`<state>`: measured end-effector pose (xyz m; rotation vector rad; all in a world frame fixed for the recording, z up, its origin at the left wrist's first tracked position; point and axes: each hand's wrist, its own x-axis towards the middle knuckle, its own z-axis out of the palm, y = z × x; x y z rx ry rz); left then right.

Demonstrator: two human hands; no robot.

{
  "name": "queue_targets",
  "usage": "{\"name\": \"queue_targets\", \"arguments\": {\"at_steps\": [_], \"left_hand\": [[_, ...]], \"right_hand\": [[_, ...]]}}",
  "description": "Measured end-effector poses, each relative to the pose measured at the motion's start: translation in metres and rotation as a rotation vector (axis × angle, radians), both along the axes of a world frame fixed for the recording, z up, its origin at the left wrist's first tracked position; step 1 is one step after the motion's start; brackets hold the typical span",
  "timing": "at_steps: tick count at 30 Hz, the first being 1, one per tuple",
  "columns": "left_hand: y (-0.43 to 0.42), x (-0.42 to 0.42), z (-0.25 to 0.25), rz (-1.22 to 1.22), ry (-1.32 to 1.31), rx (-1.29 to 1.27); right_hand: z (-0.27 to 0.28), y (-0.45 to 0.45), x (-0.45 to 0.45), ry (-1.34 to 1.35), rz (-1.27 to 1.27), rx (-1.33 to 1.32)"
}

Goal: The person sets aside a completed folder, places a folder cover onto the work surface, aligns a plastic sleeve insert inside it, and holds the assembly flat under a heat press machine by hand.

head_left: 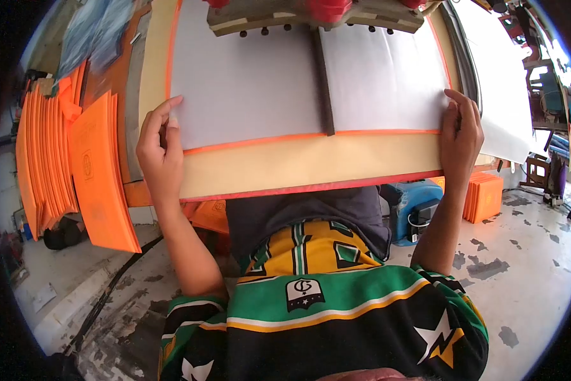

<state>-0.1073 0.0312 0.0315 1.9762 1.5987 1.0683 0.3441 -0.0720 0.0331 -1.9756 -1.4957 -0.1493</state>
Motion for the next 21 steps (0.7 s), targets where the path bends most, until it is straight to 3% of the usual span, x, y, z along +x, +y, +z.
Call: {"name": "queue_targets", "arguments": {"at_steps": [21], "left_hand": [[0.0009,-0.0032,-0.0029,-0.041,0.004,0.047]], "right_hand": [[0.0014,-0.0025,-0.0029,-0.015,-0.044,0.110]]}}
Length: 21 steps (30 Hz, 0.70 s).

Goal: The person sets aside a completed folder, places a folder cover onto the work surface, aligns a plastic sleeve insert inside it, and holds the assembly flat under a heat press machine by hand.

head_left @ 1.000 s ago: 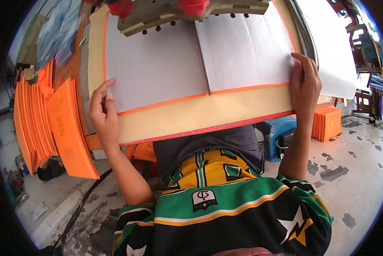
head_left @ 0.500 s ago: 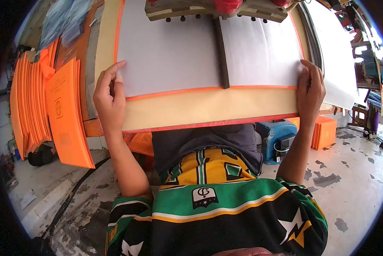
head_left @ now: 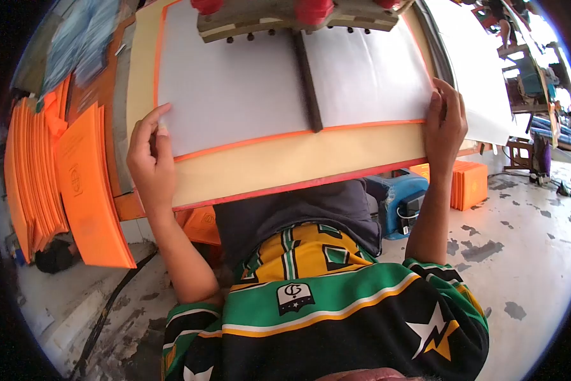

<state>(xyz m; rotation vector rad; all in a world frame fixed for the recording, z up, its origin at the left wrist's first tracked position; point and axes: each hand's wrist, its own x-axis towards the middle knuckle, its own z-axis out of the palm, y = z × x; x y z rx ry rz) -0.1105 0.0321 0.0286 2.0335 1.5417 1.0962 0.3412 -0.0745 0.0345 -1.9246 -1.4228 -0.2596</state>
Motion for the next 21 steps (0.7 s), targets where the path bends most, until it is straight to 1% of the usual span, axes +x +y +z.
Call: {"name": "queue_targets", "arguments": {"at_steps": [1,3,4,5,6,8,9,10,11,12,13,14,16,17,19,21], "left_hand": [[0.000,-0.002,-0.001,0.013,-0.019,-0.020],[0.000,-0.002,-0.002,0.012,-0.041,-0.037],[0.000,-0.003,-0.004,0.122,-0.001,-0.005],[-0.001,-0.002,-0.002,0.235,0.044,0.026],[-0.003,-0.001,0.001,0.242,0.052,0.025],[-0.010,0.011,0.009,0.251,0.283,0.252],[-0.015,0.022,0.010,0.254,0.289,0.249],[-0.022,0.037,0.011,0.088,0.260,0.285],[-0.028,0.053,0.013,-0.075,0.226,0.320],[-0.036,0.070,0.018,-0.190,0.231,0.283],[-0.044,0.083,0.022,-0.301,0.236,0.243],[-0.046,0.091,0.020,-0.285,0.234,0.237],[-0.046,0.100,0.012,-0.473,0.217,0.131],[-0.046,0.101,0.010,-0.453,0.209,0.123],[-0.048,0.101,0.007,-0.455,0.328,0.079],[-0.048,0.101,0.004,-0.441,0.305,0.066]], "right_hand": [[0.002,-0.002,-0.002,-0.010,-0.010,0.001],[0.004,-0.004,-0.005,0.004,-0.118,-0.020],[0.000,-0.003,-0.003,-0.026,-0.101,0.039],[0.003,-0.002,-0.006,-0.022,-0.099,0.040],[0.006,-0.002,-0.012,-0.068,-0.044,0.050],[0.009,0.000,-0.031,-0.139,0.095,0.041],[0.011,0.002,-0.045,-0.169,0.177,0.022],[0.015,0.003,-0.063,-0.067,0.271,-0.040],[0.017,0.005,-0.078,-0.041,0.347,-0.113],[0.017,0.005,-0.090,-0.097,0.413,-0.158],[0.014,0.008,-0.097,-0.075,0.491,-0.130],[0.008,0.010,-0.102,-0.067,0.502,-0.134],[0.001,0.010,-0.104,-0.065,0.531,-0.148],[0.000,0.009,-0.103,-0.045,0.516,-0.151],[-0.001,0.010,-0.103,-0.029,0.521,-0.173],[0.000,0.010,-0.104,-0.068,0.504,-0.156]]}}
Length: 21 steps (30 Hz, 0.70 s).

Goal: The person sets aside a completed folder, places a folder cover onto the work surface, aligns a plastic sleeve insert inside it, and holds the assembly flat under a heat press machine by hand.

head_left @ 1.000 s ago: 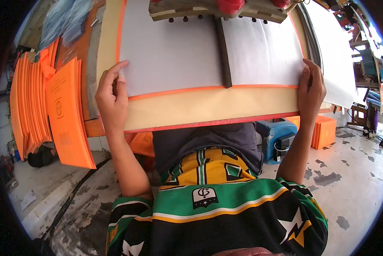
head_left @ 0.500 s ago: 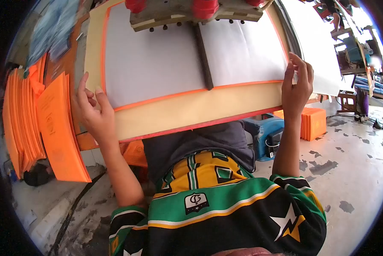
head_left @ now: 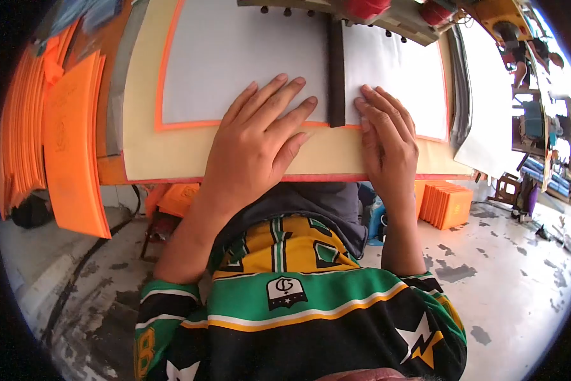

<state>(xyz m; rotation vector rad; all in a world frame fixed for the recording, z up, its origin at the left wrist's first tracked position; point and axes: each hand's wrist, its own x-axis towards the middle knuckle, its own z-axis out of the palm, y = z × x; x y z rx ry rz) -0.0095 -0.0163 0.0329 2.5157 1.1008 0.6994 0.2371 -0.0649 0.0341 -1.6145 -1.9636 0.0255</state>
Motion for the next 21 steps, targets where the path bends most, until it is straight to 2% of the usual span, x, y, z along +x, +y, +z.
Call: {"name": "queue_targets", "arguments": {"at_steps": [21], "left_hand": [[-0.0023,0.0048,-0.0046,0.064,-0.037,0.044]], "right_hand": [[0.0003,0.0010,-0.0030,0.076,-0.026,-0.009]]}}
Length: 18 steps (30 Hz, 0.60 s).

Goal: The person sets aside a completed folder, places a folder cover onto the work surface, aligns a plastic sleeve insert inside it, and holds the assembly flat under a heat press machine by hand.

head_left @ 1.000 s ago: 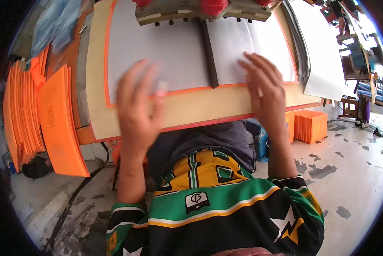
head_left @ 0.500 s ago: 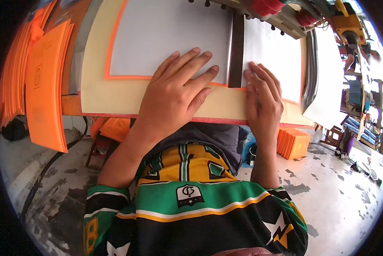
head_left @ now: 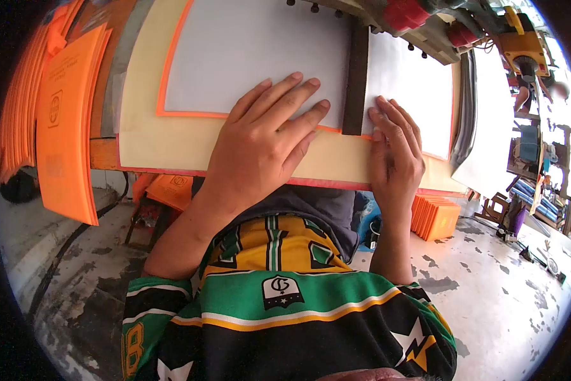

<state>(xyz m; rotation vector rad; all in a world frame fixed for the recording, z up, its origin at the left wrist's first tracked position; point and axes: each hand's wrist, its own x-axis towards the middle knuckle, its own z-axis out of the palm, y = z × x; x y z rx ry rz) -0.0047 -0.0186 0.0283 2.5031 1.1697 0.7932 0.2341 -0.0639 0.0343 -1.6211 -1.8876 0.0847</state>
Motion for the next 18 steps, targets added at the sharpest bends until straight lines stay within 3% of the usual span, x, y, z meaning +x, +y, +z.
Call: {"name": "queue_targets", "arguments": {"at_steps": [18], "left_hand": [[0.0021,0.0017,0.0010,-0.001,-0.007,0.035]], "right_hand": [[-0.0010,-0.0005,0.0031,-0.002,0.013,-0.007]]}}
